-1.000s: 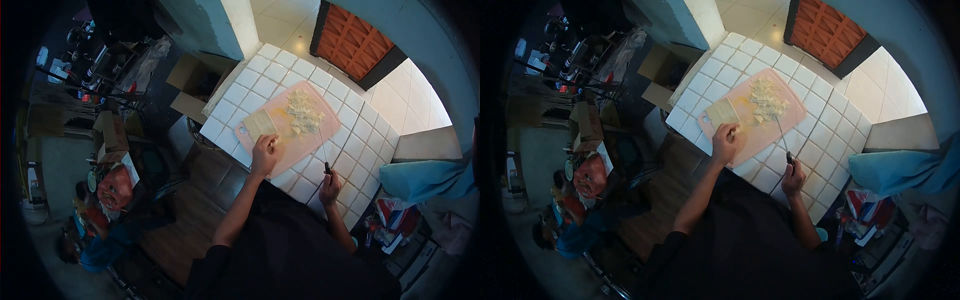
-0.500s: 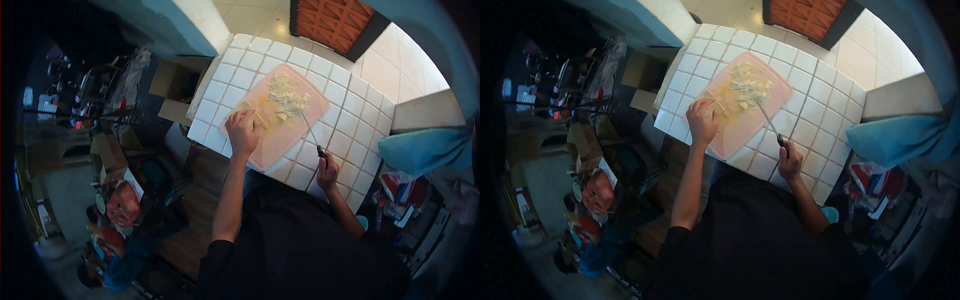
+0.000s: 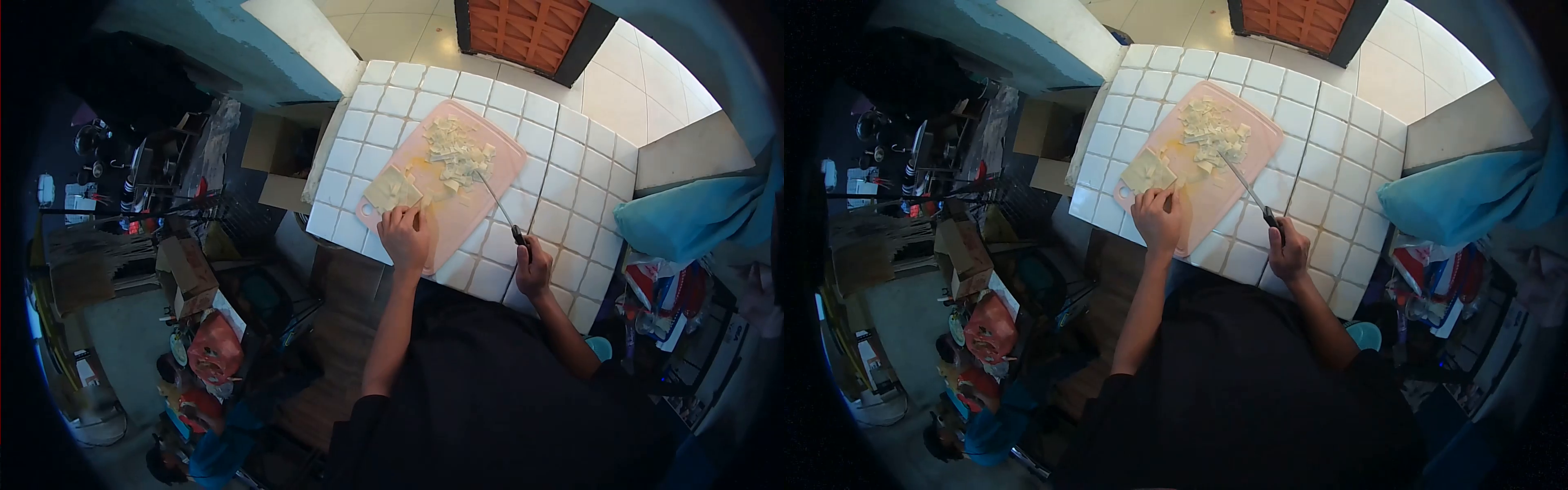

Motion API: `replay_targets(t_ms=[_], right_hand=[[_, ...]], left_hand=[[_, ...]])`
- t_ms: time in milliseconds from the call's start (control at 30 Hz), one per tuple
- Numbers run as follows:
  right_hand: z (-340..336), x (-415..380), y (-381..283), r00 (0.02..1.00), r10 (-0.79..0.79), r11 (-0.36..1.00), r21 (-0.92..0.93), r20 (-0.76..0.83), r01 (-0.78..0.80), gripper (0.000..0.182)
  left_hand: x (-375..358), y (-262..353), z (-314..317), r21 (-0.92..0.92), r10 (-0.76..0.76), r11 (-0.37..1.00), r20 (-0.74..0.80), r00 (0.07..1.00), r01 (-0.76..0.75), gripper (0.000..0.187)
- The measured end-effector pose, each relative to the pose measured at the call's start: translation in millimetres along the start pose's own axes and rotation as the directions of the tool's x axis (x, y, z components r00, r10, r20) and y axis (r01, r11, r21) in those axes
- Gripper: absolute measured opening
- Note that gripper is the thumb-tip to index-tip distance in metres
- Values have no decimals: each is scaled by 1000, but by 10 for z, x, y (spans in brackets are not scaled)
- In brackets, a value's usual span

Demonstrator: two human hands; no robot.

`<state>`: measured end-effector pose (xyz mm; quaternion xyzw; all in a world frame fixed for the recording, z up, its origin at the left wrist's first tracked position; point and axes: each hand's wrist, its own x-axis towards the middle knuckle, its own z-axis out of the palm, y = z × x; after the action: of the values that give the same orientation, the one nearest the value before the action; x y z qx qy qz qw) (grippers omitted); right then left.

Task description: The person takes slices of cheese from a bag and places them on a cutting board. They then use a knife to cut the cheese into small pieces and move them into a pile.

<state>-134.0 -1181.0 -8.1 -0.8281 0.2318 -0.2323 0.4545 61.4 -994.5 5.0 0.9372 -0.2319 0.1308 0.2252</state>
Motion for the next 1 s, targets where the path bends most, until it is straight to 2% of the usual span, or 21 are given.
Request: replay_targets(t_ms=[133,200,433,500,533,600,800,933,1000], right_hand=[[13,-7,16,1000,-2,1000,-6,-14,2,18],[15,-8,38,1000,-2,1000,-5,-5,2,18],[16,-9,51,1000,-2,1000,7,7,2,19],[14,-12,45,1000,0,1000,3,11,0,19],[13,-11,43,1000,3,1000,0,12,-3,19],[19,-4,44,1000,9,1000,5,18,-9,19],[10,-22,104,999,15,1000,-21,32,-14,20],[22,-10,68,1000,-2,1000,-2,23,2,19],[2,-10,49,999,15,1000,6,39,-15,19]], left_hand=[[72,-21,-16,-76,-36,997,-13,999,35,9],[166,-68,-61,-97,-41,995,-105,994,30,7],[473,-140,-121,-33,-24,999,-254,967,17,11],[411,-6,-44,-155,114,979,-112,987,-130,17],[381,121,-12,-156,109,980,-115,987,-126,17],[320,396,79,-177,76,982,50,996,-66,23],[275,481,491,-288,-88,954,-10,996,81,18],[261,416,403,-395,-57,919,-99,993,14,16],[186,418,255,-696,-213,684,98,972,220,13]])
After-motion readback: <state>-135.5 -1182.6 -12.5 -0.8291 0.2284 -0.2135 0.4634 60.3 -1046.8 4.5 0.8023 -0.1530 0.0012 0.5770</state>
